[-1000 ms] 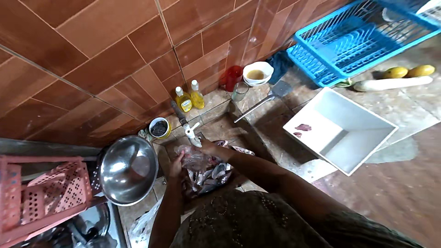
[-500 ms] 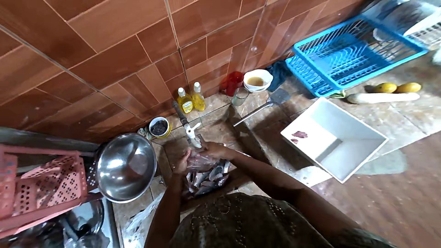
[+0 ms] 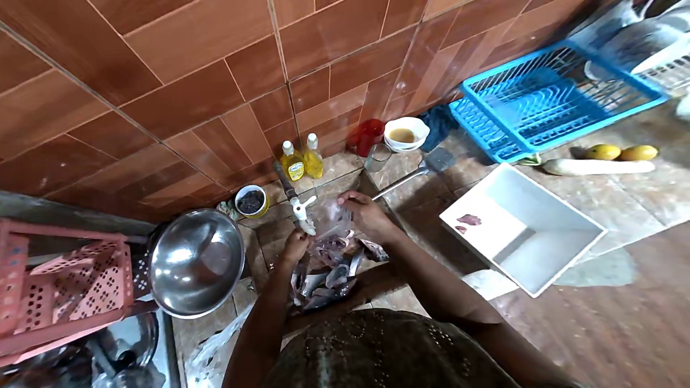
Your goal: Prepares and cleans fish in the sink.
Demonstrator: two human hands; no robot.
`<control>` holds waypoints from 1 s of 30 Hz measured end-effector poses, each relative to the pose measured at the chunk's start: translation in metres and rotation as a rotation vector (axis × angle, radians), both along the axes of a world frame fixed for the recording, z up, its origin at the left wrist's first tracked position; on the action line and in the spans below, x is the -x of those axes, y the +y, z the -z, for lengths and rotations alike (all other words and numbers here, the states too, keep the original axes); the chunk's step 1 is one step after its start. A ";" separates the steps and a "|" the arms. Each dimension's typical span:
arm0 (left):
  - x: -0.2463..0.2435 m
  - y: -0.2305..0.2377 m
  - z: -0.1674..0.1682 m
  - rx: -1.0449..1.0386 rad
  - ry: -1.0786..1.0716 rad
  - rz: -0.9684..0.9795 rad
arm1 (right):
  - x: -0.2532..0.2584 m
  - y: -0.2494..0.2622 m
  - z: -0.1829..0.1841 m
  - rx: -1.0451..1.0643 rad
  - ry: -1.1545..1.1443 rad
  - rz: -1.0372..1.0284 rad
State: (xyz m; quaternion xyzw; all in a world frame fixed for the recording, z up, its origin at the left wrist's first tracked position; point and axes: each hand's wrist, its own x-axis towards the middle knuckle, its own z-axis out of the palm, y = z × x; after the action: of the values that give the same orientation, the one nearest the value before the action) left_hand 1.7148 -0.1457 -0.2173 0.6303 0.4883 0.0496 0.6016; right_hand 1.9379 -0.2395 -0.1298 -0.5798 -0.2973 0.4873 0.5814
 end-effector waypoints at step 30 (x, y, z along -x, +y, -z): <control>0.050 0.019 -0.067 -0.568 0.680 0.973 | 0.044 0.043 0.026 0.168 -0.852 -1.083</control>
State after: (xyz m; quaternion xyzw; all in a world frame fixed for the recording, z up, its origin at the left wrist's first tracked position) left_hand 1.6650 -0.1267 -0.1501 0.8940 0.2782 -0.3030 0.1777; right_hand 1.8942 -0.1962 -0.1557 -0.5335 -0.7085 0.4601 0.0419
